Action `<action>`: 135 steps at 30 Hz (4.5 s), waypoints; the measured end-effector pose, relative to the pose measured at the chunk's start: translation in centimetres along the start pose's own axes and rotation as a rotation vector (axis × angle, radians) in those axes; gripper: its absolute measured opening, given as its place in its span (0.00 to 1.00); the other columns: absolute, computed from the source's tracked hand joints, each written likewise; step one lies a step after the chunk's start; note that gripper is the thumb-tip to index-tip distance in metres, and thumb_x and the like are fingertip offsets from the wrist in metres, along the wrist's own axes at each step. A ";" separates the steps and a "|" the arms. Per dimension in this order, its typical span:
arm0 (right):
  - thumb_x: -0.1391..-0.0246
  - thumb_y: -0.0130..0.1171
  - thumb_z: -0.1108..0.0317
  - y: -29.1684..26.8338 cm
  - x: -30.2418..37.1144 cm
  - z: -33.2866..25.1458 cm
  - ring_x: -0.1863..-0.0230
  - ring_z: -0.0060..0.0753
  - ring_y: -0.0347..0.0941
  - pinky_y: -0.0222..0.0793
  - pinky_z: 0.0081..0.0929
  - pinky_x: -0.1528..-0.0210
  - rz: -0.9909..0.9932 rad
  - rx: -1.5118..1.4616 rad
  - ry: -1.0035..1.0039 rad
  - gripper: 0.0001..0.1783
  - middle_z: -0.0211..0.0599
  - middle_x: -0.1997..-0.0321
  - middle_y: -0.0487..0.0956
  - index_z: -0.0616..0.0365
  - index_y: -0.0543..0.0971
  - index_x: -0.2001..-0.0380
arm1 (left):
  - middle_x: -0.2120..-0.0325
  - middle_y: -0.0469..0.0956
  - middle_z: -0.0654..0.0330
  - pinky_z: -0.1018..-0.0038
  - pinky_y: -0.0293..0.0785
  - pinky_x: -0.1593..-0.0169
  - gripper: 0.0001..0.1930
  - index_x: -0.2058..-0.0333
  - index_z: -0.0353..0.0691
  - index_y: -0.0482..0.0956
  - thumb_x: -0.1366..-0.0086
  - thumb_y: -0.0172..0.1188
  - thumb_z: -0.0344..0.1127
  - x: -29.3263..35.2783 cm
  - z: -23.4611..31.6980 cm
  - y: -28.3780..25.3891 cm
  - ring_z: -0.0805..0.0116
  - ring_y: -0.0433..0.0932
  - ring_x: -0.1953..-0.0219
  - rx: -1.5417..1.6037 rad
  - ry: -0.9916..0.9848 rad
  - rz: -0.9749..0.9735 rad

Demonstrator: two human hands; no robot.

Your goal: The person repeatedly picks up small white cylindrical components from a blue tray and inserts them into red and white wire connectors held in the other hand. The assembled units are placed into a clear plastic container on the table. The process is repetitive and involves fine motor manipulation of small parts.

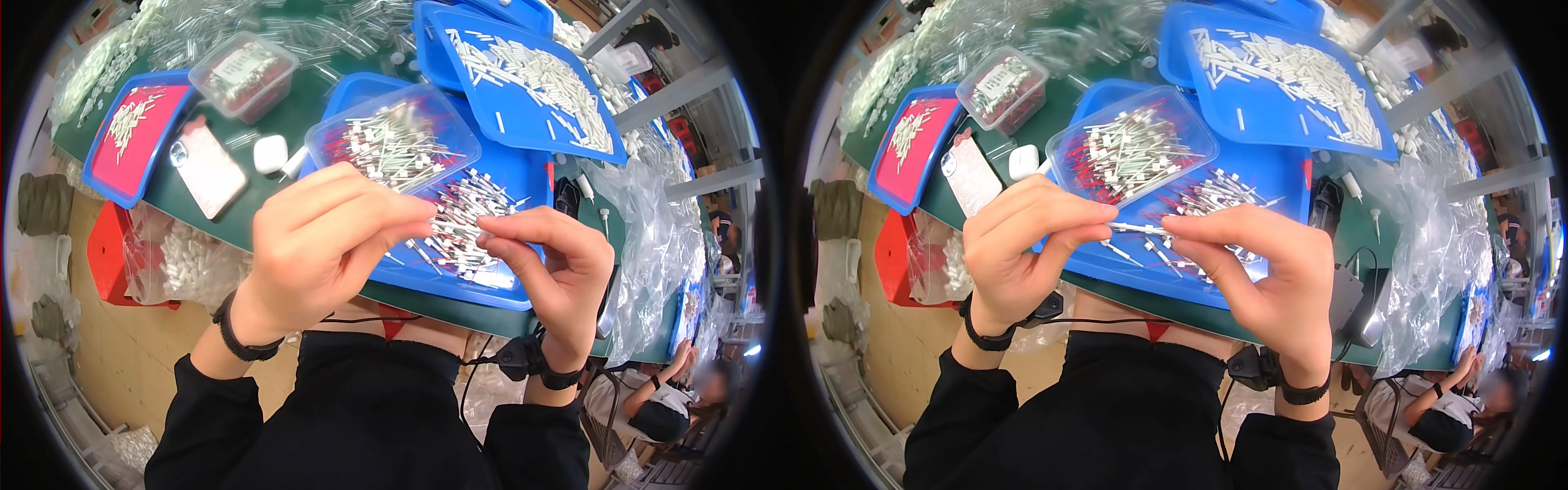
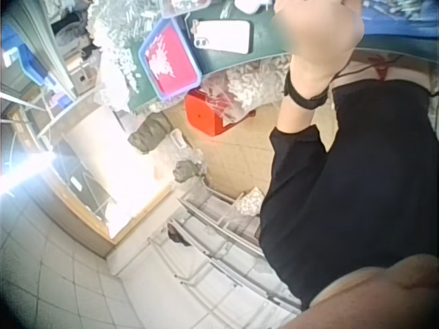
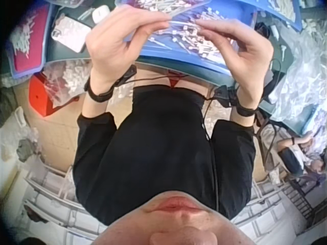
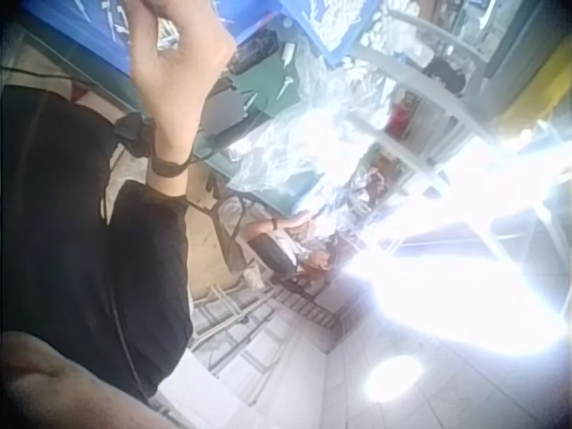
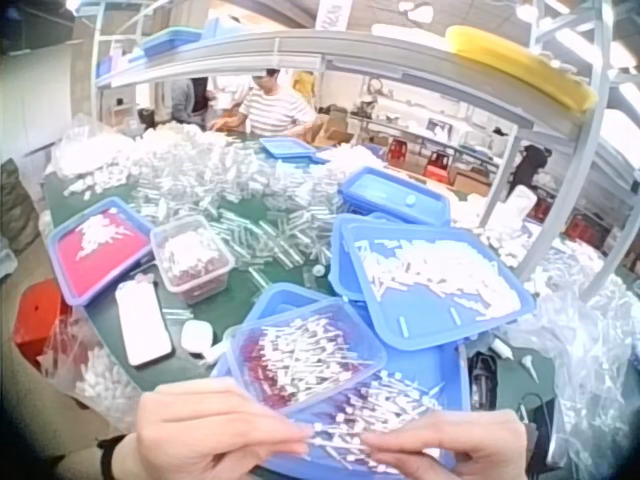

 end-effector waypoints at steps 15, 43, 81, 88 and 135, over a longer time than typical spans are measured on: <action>0.58 0.68 0.78 1.3 -0.1 -0.7 0.74 0.33 0.77 0.71 0.25 0.72 0.084 0.342 -0.219 0.08 0.35 0.74 0.80 0.59 0.80 0.72 | 0.72 0.82 0.58 0.79 0.75 0.67 0.06 0.69 0.33 0.82 0.47 0.65 0.19 0.8 -1.2 1.7 0.71 0.80 0.73 0.356 -0.385 -0.129; 0.61 0.73 0.70 -1.9 -1.8 2.9 0.74 0.25 0.76 0.71 0.21 0.68 -0.037 0.637 -0.100 0.19 0.32 0.75 0.81 0.55 0.81 0.61 | 0.67 0.81 0.53 0.71 0.73 0.63 0.12 0.64 0.36 0.82 0.48 0.66 0.32 -1.1 -8.1 2.7 0.60 0.80 0.66 -0.012 -0.403 -0.448; 0.47 0.60 0.76 -1.7 -2.5 1.9 0.67 0.24 0.78 0.71 0.20 0.65 0.264 0.299 -0.043 0.05 0.34 0.67 0.81 0.61 0.80 0.65 | 0.72 0.76 0.51 0.64 0.74 0.63 0.05 0.69 0.33 0.76 0.46 0.60 0.26 0.3 -9.2 2.8 0.50 0.77 0.68 -0.373 -0.286 -0.498; 0.45 0.59 0.76 0.1 -2.0 2.9 0.66 0.23 0.78 0.71 0.20 0.64 0.151 0.172 0.001 0.06 0.32 0.67 0.82 0.60 0.80 0.63 | 0.74 0.76 0.56 0.74 0.71 0.72 0.05 0.66 0.33 0.78 0.42 0.60 0.23 -1.3 -5.9 1.1 0.65 0.76 0.77 -0.141 -0.121 -0.207; 0.57 0.69 0.67 0.4 -0.3 2.4 0.73 0.35 0.74 0.68 0.31 0.70 -0.132 0.681 -0.176 0.12 0.32 0.74 0.80 0.54 0.81 0.67 | 0.69 0.77 0.54 0.66 0.73 0.61 0.11 0.61 0.35 0.79 0.44 0.63 0.30 -0.9 -4.9 1.6 0.56 0.75 0.66 -0.130 -0.071 -0.361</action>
Point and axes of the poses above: each hand's wrist, its own x-axis away from the middle knuckle, its own y-axis out of the palm, z = x × y, the point moved 5 cm from there along -x, towards the middle knuckle
